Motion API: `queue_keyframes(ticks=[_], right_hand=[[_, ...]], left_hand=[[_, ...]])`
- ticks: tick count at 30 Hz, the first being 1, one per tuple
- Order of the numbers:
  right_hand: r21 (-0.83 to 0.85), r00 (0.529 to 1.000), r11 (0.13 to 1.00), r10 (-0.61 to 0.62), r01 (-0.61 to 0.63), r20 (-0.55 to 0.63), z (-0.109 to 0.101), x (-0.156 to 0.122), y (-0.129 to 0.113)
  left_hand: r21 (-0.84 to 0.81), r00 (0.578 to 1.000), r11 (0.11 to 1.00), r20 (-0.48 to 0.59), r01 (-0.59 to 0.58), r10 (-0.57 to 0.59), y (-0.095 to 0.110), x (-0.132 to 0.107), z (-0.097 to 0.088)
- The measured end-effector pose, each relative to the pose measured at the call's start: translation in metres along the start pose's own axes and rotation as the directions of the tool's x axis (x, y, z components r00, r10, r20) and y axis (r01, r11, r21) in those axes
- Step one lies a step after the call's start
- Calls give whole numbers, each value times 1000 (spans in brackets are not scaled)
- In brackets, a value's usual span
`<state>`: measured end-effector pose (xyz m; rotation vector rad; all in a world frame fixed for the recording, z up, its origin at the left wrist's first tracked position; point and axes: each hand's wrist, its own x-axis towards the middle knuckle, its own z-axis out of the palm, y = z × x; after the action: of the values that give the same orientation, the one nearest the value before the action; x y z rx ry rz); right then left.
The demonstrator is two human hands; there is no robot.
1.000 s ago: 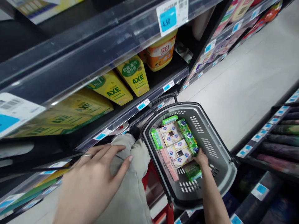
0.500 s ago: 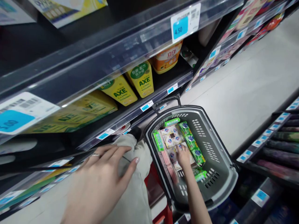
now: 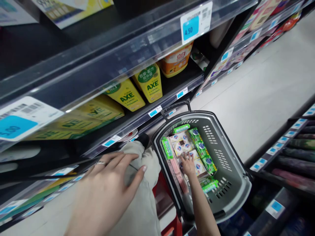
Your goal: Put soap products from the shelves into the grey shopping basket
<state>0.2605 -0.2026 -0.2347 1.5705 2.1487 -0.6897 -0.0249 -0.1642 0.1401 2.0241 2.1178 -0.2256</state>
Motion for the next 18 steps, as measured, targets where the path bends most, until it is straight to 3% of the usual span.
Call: queue_keyframes(ticks=[4, 9, 12, 13, 15, 17, 18], right_hand=[[-20, 995, 995, 96, -96, -8, -1, 4, 5], [-5, 992, 993, 122, -122, 40, -11, 11, 8], [62, 974, 974, 219, -216, -50, -16, 0, 5], [106, 941, 943, 326, -316, -91, -16, -7, 4], [212, 796, 788, 601, -578, -66, -13, -24, 1], [256, 649, 606, 750, -753, 133, -7, -41, -2], [250, 610, 558, 755, -791, 243, -4, -48, -5]], left_hand=[[4, 1000, 1000, -3, -17, 17, -1, -1, 0], [8, 999, 1000, -31, -22, 22, -1, 0, 0], [5, 999, 999, -23, -32, 32, 0, 0, -1], [3, 999, 999, -26, -32, 32, 0, 0, 0], [-2, 999, 1000, -44, -31, 31, 0, 0, 0], [0, 996, 999, -82, -36, 35, 1, 0, 1], [6, 994, 999, -102, -38, 39, 1, 0, 1]])
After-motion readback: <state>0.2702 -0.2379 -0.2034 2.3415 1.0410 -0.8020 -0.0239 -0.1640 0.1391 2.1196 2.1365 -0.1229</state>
